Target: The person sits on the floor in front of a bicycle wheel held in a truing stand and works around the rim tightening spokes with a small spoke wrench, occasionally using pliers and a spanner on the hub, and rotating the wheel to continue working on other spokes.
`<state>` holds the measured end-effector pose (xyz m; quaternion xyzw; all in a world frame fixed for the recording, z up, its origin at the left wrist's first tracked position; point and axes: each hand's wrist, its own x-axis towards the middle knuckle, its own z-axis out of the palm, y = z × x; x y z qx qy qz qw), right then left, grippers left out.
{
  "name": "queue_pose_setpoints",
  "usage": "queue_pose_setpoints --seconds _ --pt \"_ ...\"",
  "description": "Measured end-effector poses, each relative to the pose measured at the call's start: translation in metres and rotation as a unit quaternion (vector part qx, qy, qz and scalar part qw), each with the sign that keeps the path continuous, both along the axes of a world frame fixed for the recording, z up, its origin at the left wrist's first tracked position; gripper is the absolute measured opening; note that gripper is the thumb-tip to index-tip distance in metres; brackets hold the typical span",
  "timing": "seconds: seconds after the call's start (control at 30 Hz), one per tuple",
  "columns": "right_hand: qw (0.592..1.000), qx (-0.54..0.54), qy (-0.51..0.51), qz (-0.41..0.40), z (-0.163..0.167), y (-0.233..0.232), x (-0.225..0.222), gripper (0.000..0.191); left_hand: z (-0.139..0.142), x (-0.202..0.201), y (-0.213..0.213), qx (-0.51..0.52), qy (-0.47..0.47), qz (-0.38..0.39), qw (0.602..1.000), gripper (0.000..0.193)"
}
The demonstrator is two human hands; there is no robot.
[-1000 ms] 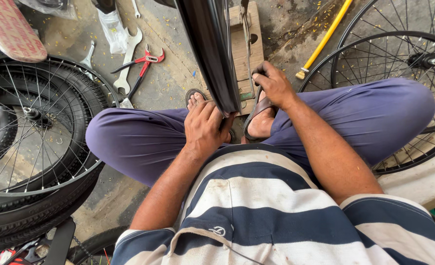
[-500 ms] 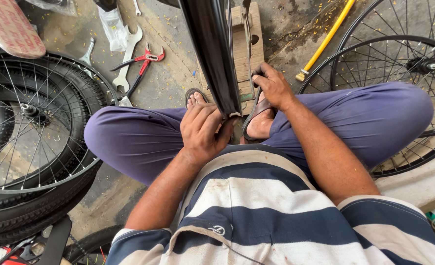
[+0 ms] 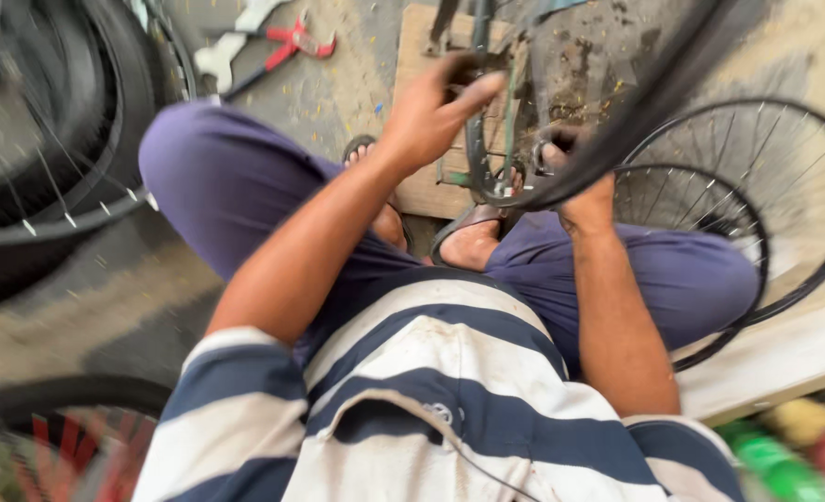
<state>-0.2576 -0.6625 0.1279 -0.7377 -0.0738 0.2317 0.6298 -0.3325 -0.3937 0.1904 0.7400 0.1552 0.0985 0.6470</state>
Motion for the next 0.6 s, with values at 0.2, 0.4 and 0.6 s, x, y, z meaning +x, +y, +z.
queue_pose_setpoints --seconds 0.2,0.4,0.6 --pt "0.982 0.094 0.165 0.019 0.044 0.044 0.001 0.021 -0.021 0.004 -0.003 -0.026 -0.021 0.045 0.998 0.052" --pt "0.962 0.124 0.241 0.016 0.054 0.067 0.000 0.034 -0.015 0.005 0.013 -0.085 -0.047 0.003 0.995 0.033" --pt "0.957 0.123 0.263 0.005 0.050 0.067 0.003 0.034 -0.023 0.006 0.010 -0.064 -0.043 -0.035 0.996 0.029"
